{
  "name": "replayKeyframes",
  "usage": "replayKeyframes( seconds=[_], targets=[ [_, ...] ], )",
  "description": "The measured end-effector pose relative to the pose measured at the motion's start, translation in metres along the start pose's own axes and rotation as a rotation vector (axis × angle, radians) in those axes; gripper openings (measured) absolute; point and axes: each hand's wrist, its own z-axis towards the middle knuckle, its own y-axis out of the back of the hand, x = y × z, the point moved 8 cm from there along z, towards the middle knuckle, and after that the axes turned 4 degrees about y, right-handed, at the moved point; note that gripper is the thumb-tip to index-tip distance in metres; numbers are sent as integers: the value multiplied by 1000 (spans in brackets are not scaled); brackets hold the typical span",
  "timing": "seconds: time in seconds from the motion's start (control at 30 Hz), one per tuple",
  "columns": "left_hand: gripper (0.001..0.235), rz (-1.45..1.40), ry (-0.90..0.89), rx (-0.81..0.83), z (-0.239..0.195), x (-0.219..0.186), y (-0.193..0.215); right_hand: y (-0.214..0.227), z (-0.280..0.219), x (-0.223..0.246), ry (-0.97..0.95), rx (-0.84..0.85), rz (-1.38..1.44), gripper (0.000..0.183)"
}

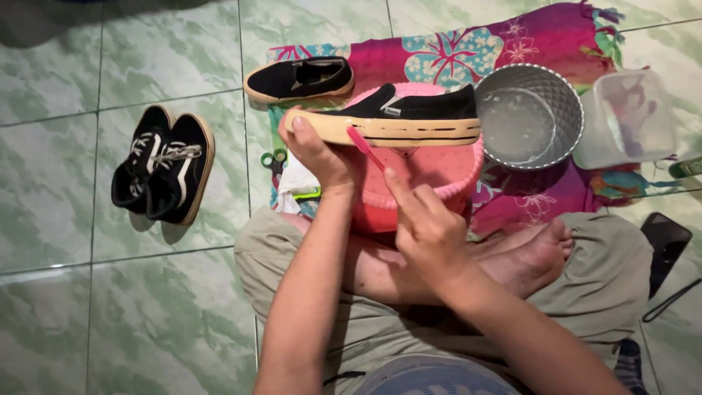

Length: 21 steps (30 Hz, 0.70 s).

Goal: The person scrubs the rubber sole and side of a black slip-on shoe using a pink toothbrush and water from a metal bowl. They repeatedly dip the brush into the water and scrub the shoe's surface while holding it over a pink plastic stool.

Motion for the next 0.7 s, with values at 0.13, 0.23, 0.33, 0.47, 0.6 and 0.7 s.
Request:
replayKeyframes(
  seconds=[0.13,0.23,0.33,0.47,0.6,0.7],
  targets=[
    [42,26,24,-13,-4,-10,-5,2,-11,-22,12,-48,-61,46],
    [42,-4,26,-32,-6,-14,-7,15,-35,-54,-41,-56,-25,49],
    [41,-30,31,-33,-10,-21,-15,40,-39,-65,-129,-43,-4,50],
    [36,-17,-61,-39,-5,-20,-12,83,-3,-16,-93,378,-393,67],
    [33,-248,50,-69,-3,6,-6,117,61,80,157,459,-412,60],
    [35,-498,140,103,-21,-24,-61,81,30,97,-515,1825,-34,48]
  ],
)
